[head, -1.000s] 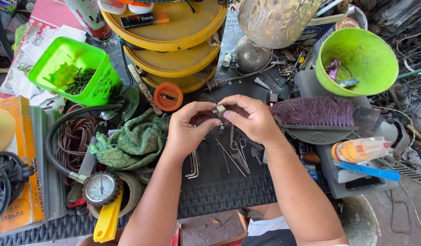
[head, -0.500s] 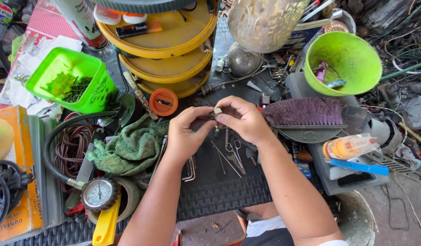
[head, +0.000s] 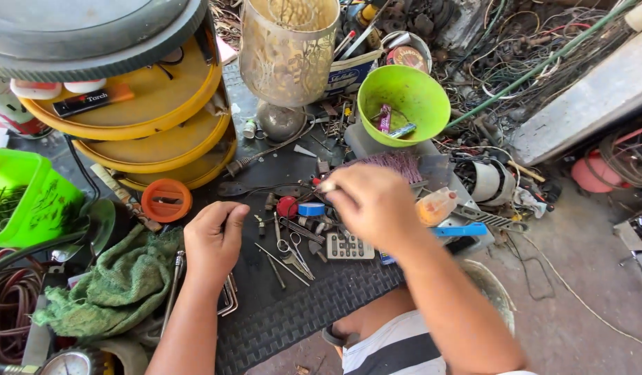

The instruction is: Repairing or assembling small mechanical components at a cluttered workbench using pliers and tape.

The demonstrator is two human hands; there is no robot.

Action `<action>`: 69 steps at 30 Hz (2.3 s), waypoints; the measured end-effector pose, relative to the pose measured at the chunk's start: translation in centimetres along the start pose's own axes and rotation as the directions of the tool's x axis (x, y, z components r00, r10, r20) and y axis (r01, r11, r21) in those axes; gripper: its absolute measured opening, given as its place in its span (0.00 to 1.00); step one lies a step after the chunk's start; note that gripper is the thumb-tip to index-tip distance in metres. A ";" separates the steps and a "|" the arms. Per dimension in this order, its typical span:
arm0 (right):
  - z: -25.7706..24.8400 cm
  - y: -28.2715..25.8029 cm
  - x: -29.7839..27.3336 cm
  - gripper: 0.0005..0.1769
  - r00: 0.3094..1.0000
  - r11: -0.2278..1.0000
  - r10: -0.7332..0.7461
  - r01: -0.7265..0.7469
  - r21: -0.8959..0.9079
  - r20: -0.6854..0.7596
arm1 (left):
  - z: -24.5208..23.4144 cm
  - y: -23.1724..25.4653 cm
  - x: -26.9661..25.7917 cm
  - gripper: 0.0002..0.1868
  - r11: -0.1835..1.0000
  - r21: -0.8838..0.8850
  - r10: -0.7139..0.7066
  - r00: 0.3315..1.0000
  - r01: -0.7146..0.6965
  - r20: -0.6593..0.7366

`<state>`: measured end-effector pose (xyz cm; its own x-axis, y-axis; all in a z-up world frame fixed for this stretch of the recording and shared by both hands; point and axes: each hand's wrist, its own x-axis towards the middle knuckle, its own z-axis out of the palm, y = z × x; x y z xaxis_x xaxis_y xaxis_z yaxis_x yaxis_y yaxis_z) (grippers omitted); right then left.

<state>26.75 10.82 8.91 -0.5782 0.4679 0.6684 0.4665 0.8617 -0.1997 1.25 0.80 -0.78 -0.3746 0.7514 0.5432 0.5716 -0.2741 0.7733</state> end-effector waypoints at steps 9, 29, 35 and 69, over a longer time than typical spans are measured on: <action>-8.3 11.6 3.6 0.06 0.959 0.656 0.103 0.134 -0.743 0.264 | 0.0 1.3 -0.4 0.07 0.996 0.084 -0.011 0.998 0.006 0.063; 0.9 5.1 -1.8 0.12 0.705 0.852 0.186 0.231 -0.470 0.684 | -0.3 3.3 0.8 0.22 0.917 0.340 -0.109 0.685 -0.211 0.720; 0.0 3.1 -2.8 0.08 0.834 0.885 0.017 0.245 -0.397 0.552 | 0.7 1.4 -0.1 0.14 0.892 0.366 -0.078 0.709 -0.264 0.700; -2.5 2.8 -2.0 0.06 0.937 0.623 -0.123 0.330 -0.709 0.328 | 0.0 1.4 0.2 0.14 0.897 0.357 -0.018 0.787 -0.259 0.617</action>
<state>30.88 11.82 8.84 -0.8185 0.3968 0.4154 0.5744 0.5525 0.6041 1.97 0.62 0.41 0.1449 0.9665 0.2118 0.8707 -0.2262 0.4367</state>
